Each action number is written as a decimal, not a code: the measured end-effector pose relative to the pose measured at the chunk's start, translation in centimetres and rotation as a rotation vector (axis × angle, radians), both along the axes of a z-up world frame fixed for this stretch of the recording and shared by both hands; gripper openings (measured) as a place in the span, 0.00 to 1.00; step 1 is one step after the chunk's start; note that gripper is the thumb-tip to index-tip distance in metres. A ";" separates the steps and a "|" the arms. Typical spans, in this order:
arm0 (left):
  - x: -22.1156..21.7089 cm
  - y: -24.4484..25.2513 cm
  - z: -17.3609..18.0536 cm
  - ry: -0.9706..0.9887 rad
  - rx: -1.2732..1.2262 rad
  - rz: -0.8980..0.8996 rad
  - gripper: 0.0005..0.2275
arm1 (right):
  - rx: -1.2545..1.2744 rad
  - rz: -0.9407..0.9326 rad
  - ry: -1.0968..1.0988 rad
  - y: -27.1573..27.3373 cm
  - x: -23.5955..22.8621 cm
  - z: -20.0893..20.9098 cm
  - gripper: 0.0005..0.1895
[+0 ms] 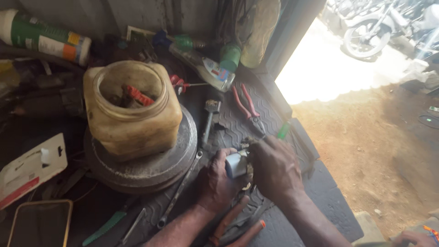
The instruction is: The person assembles a small automotive motor component on a workbench. They use a screwdriver to tighten screws on the housing and a small metal strip to scrape parts during the assembly.
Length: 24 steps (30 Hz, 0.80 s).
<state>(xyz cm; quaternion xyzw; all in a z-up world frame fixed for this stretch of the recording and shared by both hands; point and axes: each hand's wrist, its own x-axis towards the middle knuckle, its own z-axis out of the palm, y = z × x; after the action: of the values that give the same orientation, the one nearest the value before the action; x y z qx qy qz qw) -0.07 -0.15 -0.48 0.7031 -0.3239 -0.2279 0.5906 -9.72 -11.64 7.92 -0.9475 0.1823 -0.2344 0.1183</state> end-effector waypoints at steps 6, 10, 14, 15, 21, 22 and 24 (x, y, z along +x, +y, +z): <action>0.0 0.0 -0.7 -0.116 -0.065 0.022 0.30 | -0.004 -0.007 0.011 -0.7 0.7 -0.9 0.06; 0.3 -0.5 -0.1 -0.123 0.001 0.033 0.29 | -0.014 -0.094 0.133 -1.5 1.2 0.4 0.03; 0.1 -0.2 -0.2 0.028 -0.072 0.002 0.29 | 0.002 -0.208 0.159 -0.8 0.8 0.9 0.03; 0.5 -0.2 -0.2 -0.038 -0.081 0.012 0.28 | 0.038 -0.185 0.164 -0.7 1.2 0.8 0.01; 0.1 -0.1 -0.4 -0.013 -0.021 0.010 0.29 | 0.092 -0.290 0.446 -1.3 1.8 0.6 0.03; 0.1 -0.3 -0.4 0.013 -0.034 0.009 0.28 | 0.048 -0.287 0.453 -1.7 1.9 0.7 0.04; 0.4 -0.6 -0.5 -0.037 -0.042 0.009 0.29 | 0.045 -0.244 0.370 -1.9 2.0 0.9 0.05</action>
<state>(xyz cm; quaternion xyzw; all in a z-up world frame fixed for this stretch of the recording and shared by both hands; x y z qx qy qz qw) 0.36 -0.71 -0.94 0.6962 -0.3365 -0.2053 0.6000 -7.73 -13.54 8.84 -0.9425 0.3192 -0.0651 0.0746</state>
